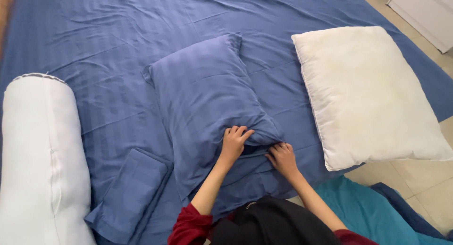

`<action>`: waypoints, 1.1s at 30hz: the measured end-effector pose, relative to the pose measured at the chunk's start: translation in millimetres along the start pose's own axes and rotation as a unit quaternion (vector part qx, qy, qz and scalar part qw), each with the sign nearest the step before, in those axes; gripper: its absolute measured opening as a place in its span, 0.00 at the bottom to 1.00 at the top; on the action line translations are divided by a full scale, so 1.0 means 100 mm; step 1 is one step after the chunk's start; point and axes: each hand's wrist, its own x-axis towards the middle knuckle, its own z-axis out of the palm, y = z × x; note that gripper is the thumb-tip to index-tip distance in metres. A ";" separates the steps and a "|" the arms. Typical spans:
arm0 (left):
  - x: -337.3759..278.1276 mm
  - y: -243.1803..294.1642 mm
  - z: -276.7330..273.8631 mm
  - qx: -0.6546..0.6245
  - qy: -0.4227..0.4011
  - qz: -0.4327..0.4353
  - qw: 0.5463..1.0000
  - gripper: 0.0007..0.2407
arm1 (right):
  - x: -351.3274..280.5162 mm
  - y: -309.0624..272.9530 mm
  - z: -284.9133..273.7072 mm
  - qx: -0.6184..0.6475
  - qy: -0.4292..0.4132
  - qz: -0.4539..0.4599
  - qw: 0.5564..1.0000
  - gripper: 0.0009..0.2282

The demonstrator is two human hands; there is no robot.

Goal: The person places a cylindrical pillow and two square pillows on a bed with a blue sheet. They then pick up a blue pillowcase and insert one of the square pillows into it, adjusting the fabric to fit properly.

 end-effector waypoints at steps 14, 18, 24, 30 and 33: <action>0.01 -0.04 0.15 -0.074 -0.143 -0.093 0.983 0.05 | 0.35 -0.16 -0.64 0.003 0.105 -0.096 0.990 0.08; 0.45 0.15 -0.04 -0.178 0.033 -0.163 0.970 0.06 | 0.49 -0.36 -0.45 0.120 0.131 -0.033 0.984 0.07; 0.55 0.63 -0.58 -0.063 0.055 -0.010 0.996 0.18 | 0.57 -0.09 0.00 0.172 0.121 0.063 0.976 0.09; -0.56 0.26 -0.71 0.023 0.065 -0.129 0.989 0.26 | 0.49 -0.23 -0.79 0.200 -0.054 0.023 0.978 0.08; -1.12 0.13 -0.93 0.049 0.093 -0.214 0.971 0.25 | 0.54 -0.36 -0.98 0.232 -0.037 0.007 0.972 0.13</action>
